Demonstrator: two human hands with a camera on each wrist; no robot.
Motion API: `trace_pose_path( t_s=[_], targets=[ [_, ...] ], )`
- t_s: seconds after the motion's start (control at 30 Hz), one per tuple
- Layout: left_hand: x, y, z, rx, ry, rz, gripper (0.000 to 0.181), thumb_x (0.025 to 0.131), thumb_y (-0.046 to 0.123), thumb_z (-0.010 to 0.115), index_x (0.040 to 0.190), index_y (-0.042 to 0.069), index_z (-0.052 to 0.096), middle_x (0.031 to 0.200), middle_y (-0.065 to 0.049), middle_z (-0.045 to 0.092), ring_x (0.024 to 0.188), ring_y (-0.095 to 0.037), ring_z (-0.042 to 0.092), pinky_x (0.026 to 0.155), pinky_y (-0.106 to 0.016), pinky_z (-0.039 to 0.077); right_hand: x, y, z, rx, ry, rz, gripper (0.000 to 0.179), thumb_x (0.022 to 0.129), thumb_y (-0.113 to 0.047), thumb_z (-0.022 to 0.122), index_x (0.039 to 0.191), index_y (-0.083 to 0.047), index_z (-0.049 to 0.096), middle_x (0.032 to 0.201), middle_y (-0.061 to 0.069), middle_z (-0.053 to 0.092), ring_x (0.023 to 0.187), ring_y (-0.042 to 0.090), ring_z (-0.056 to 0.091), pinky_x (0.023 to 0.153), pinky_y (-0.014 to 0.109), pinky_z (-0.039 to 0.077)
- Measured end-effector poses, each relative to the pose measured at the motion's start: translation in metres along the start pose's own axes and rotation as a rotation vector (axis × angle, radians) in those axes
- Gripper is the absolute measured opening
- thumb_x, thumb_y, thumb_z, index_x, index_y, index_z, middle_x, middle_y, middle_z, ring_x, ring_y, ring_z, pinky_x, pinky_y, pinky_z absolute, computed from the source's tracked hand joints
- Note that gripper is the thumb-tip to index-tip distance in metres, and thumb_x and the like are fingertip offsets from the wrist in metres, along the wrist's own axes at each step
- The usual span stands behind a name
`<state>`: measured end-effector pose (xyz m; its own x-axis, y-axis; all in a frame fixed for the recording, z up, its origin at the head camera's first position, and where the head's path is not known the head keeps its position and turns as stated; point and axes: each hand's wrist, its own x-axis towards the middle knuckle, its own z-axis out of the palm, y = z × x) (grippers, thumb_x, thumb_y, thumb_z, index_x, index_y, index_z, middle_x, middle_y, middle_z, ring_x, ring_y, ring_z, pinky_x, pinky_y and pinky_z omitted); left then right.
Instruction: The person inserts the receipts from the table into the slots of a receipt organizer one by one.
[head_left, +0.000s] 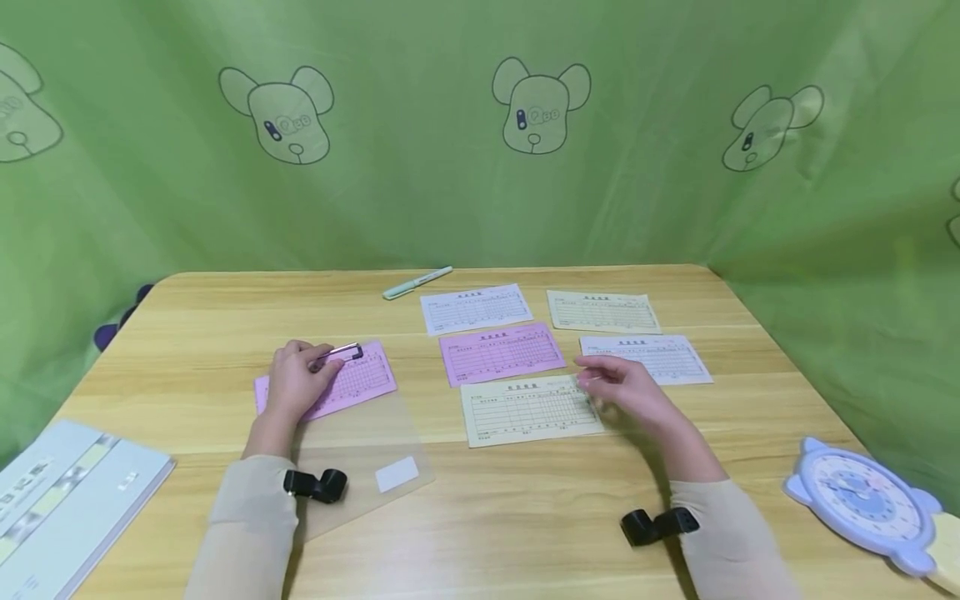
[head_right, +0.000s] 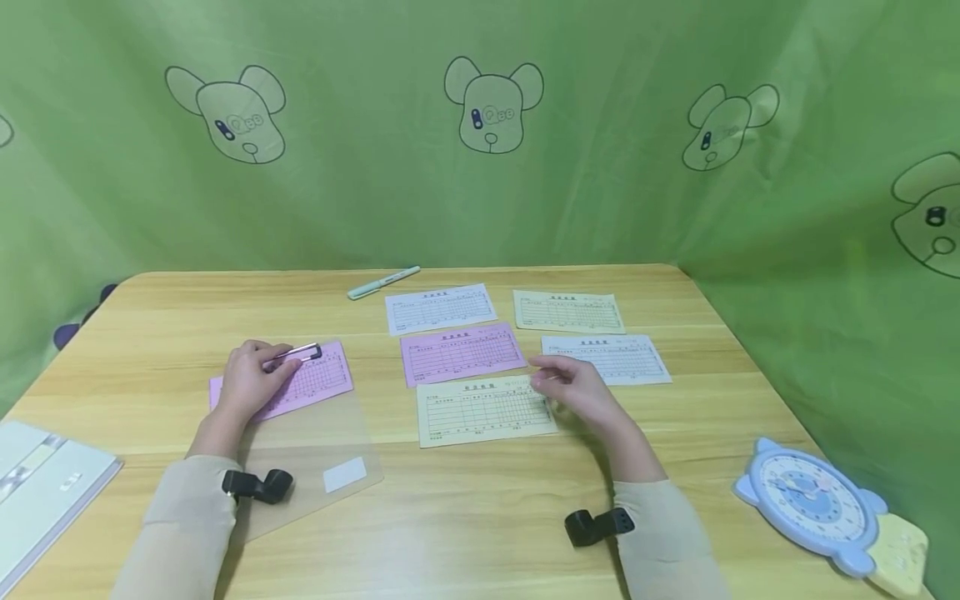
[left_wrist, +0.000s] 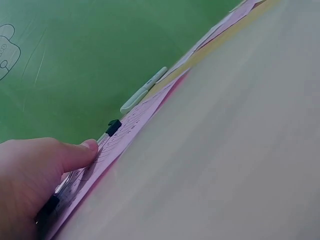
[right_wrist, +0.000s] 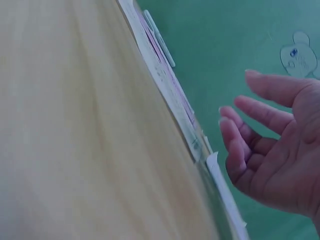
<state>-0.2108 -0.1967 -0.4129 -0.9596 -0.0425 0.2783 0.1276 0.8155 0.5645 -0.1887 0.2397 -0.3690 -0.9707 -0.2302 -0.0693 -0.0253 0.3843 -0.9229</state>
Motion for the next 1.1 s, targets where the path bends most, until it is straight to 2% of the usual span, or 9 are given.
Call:
trace_pose_path(
  t_s=[0.1, 0.27, 0.53, 0.63, 0.87, 1.1],
  targets=[
    [0.000, 0.000, 0.000, 0.000, -0.009, -0.005, 0.036, 0.080, 0.025, 0.060, 0.107, 0.000, 0.059, 0.097, -0.019, 0.047, 0.091, -0.033, 0.039, 0.076, -0.045, 0.029, -0.003, 0.007, -0.002, -0.033, 0.010, 0.021, 0.042, 0.078, -0.007, 0.061, 0.115, 0.008, 0.048, 0.089, 0.016, 0.056, 0.071, 0.018, 0.050, 0.052, 0.025, 0.042],
    [0.000, 0.000, 0.000, 0.001, -0.018, -0.006, 0.037, 0.081, 0.025, 0.060, 0.107, 0.000, 0.059, 0.098, -0.019, 0.048, 0.091, -0.034, 0.039, 0.077, -0.045, 0.030, -0.003, 0.017, -0.001, -0.096, 0.009, 0.029, 0.044, 0.073, -0.006, 0.065, 0.113, 0.007, 0.051, 0.080, 0.011, 0.053, 0.065, 0.014, 0.045, 0.052, 0.021, 0.039],
    [0.001, 0.000, -0.001, -0.007, -0.011, -0.008, 0.037, 0.080, 0.025, 0.060, 0.108, 0.000, 0.059, 0.097, -0.019, 0.047, 0.090, -0.033, 0.039, 0.076, -0.044, 0.030, 0.001, 0.023, 0.003, -0.401, -0.014, -0.087, 0.048, 0.070, -0.011, 0.070, 0.113, 0.004, 0.053, 0.068, 0.004, 0.044, 0.063, 0.017, 0.040, 0.055, 0.026, 0.034],
    [0.001, 0.000, -0.001, -0.008, -0.011, -0.013, 0.037, 0.080, 0.025, 0.060, 0.108, 0.000, 0.059, 0.098, -0.019, 0.047, 0.091, -0.033, 0.039, 0.077, -0.044, 0.030, 0.002, 0.023, 0.005, -0.469, -0.012, -0.099, 0.047, 0.070, -0.011, 0.070, 0.112, 0.003, 0.054, 0.067, 0.002, 0.043, 0.064, 0.017, 0.040, 0.058, 0.029, 0.033],
    [0.001, -0.002, -0.001, -0.011, -0.034, -0.033, 0.038, 0.081, 0.025, 0.059, 0.110, 0.000, 0.057, 0.100, -0.019, 0.046, 0.093, -0.033, 0.038, 0.077, -0.045, 0.029, 0.000, 0.020, 0.007, -0.478, -0.010, -0.117, 0.042, 0.070, -0.009, 0.069, 0.109, 0.002, 0.057, 0.067, 0.002, 0.044, 0.064, 0.017, 0.040, 0.058, 0.030, 0.034],
    [0.001, -0.002, 0.000, -0.010, -0.018, -0.014, 0.038, 0.081, 0.025, 0.060, 0.109, 0.000, 0.058, 0.099, -0.020, 0.048, 0.092, -0.034, 0.039, 0.078, -0.045, 0.029, -0.001, 0.020, 0.007, -0.484, -0.023, -0.094, 0.050, 0.071, -0.011, 0.069, 0.116, 0.004, 0.051, 0.068, 0.003, 0.042, 0.064, 0.017, 0.039, 0.057, 0.028, 0.033]
  ],
)
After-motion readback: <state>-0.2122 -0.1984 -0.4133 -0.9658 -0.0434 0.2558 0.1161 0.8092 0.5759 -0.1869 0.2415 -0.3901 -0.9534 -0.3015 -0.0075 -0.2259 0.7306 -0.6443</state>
